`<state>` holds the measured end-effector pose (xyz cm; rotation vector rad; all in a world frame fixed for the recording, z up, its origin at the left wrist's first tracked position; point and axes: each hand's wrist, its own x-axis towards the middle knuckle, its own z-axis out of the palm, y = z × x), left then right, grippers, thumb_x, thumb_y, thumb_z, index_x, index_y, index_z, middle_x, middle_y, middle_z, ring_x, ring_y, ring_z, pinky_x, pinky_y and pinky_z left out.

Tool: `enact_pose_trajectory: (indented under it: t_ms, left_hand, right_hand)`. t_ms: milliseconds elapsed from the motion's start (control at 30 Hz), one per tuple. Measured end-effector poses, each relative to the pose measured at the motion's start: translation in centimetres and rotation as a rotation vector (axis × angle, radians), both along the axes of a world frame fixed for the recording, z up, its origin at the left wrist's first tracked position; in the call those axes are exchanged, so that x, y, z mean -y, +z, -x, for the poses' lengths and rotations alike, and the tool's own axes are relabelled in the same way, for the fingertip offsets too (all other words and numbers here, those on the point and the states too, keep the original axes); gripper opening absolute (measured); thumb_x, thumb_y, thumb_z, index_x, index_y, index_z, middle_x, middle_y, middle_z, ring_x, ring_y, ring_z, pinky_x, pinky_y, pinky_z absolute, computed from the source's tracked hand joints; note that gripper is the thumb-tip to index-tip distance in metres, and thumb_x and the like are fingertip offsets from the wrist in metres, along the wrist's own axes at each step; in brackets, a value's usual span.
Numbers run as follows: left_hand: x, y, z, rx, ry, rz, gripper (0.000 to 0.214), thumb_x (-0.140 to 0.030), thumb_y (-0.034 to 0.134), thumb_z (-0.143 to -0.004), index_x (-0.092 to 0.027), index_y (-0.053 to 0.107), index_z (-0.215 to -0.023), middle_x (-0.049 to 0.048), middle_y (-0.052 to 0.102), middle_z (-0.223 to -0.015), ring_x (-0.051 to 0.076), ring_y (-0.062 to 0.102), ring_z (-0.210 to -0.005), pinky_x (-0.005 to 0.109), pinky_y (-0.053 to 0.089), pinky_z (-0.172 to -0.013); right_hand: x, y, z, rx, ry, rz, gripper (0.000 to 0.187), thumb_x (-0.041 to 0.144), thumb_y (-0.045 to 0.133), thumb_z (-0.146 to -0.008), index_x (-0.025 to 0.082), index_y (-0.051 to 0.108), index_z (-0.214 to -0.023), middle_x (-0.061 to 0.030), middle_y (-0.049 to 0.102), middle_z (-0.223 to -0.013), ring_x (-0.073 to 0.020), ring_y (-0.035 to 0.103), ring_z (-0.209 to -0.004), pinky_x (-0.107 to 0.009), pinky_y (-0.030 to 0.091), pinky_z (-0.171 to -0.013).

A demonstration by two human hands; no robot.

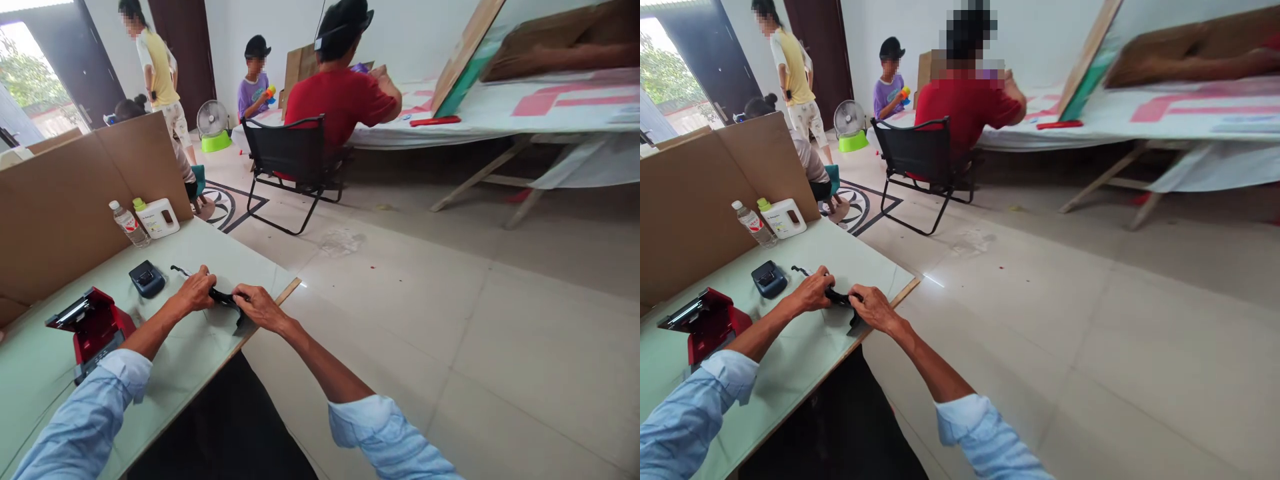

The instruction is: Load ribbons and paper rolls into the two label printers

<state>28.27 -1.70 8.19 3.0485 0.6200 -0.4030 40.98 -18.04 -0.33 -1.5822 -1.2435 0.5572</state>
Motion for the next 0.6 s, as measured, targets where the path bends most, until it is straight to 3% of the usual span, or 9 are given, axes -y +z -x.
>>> enact_pose_trajectory:
  t_ms: [133, 267, 433, 600]
  left_hand:
    - [1.3, 0.1, 1.7, 0.035, 0.091, 0.027, 0.049, -0.025, 0.074, -0.079, -0.021, 0.063, -0.127, 0.0131, 0.053, -0.135, 0.026, 0.069, -0.103, 0.037, 0.056, -0.087]
    - [2.1, 0.1, 3.0, 0.146, 0.186, 0.066, 0.074, -0.029, 0.078, -0.079, -0.024, 0.047, -0.147, 0.0156, 0.044, -0.149, 0.025, 0.069, -0.106, 0.039, 0.056, -0.093]
    - [3.8, -0.6, 4.2, 0.274, 0.356, 0.014, 0.065, -0.035, 0.074, -0.085, -0.024, 0.044, -0.141, 0.0166, 0.053, -0.142, 0.028, 0.069, -0.107, 0.041, 0.055, -0.092]
    - [5.2, -1.4, 4.7, 0.296, 0.446, 0.030, 0.050, -0.028, 0.061, -0.094, -0.019, 0.043, -0.140, 0.0133, 0.072, -0.112, 0.032, 0.071, -0.107, 0.039, 0.053, -0.089]
  right_hand:
    - [0.7, -0.2, 0.2, 0.009, 0.021, 0.017, 0.023, 0.030, 0.052, -0.095, 0.020, 0.072, -0.092, 0.0001, 0.068, -0.078, -0.0152, 0.058, -0.070, -0.028, 0.042, -0.068]
    - [0.8, 0.0, 0.2, -0.053, 0.045, 0.001, 0.028, 0.033, 0.053, -0.097, 0.019, 0.076, -0.106, -0.0031, 0.076, -0.091, -0.0181, 0.067, -0.082, -0.030, 0.048, -0.076]
    - [1.1, 0.6, 0.2, -0.069, 0.087, 0.006, 0.035, 0.038, 0.053, -0.099, 0.020, 0.076, -0.119, -0.0067, 0.079, -0.110, -0.0226, 0.072, -0.097, -0.036, 0.054, -0.089]
    - [1.4, 1.1, 0.4, -0.054, 0.098, -0.009, 0.038, 0.042, 0.050, -0.103, 0.023, 0.076, -0.123, -0.0073, 0.079, -0.123, -0.0262, 0.072, -0.115, -0.041, 0.054, -0.102]
